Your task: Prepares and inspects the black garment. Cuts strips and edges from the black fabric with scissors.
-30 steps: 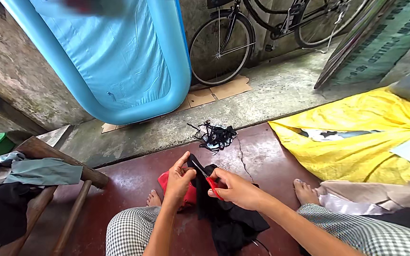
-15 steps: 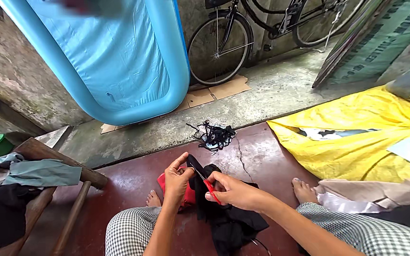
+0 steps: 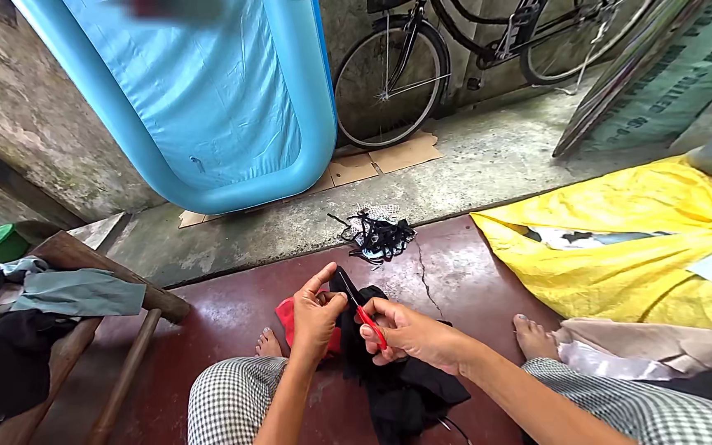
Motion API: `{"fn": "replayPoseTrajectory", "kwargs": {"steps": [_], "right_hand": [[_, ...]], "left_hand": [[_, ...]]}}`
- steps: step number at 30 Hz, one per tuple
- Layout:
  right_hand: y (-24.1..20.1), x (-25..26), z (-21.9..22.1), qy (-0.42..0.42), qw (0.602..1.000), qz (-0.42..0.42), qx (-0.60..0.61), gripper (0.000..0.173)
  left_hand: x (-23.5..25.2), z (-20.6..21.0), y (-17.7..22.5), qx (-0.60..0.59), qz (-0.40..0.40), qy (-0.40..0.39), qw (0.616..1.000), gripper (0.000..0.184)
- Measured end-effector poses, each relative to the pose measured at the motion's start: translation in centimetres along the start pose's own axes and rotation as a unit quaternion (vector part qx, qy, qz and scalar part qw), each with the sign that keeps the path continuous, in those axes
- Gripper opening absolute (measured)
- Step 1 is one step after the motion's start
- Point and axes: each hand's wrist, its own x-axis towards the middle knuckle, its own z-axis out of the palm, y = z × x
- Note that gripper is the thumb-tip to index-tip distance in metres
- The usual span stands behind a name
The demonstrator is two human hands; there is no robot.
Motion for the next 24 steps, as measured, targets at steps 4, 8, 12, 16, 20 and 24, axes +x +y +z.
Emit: {"fn": "replayPoseTrajectory", "kwargs": {"steps": [4,8,12,16,20,24], "right_hand": [[0.0,0.1,-0.1,0.014,1.0,0.002,-0.016,0.037],[0.1,0.1,0.3,0.036,0.999,-0.011,-0.02,0.032],[0.1,0.0,0.5,0.041,0.999,-0.004,-0.032,0.032],[0.3,0.2,0.1,0.047,0.994,0.006,-0.103,0.035],[0.4,0.1,-0.7,0.07,0.975,0.019,-0.208,0.038],[0.1,-0.1,-0.6,0.055,0.988,0.025,-0.142,0.037]], "left_hand": [[-0.2,0.3,-0.1,-0.001,-0.005,0.003,1.0,0.064],[-0.1,0.4,-0.3,-0.032,-0.035,0.018,0.999,0.064],[0.0,0.3,-0.3,-0.074,-0.073,-0.005,0.995,0.072],[0.2,0.1,-0.1,-0.063,-0.106,-0.028,0.992,0.073],[0.2,-0.2,-0.2,-0.041,-0.111,-0.037,0.992,0.075],[0.2,0.0,-0.6,-0.004,-0.07,-0.036,0.997,0.086]]}}
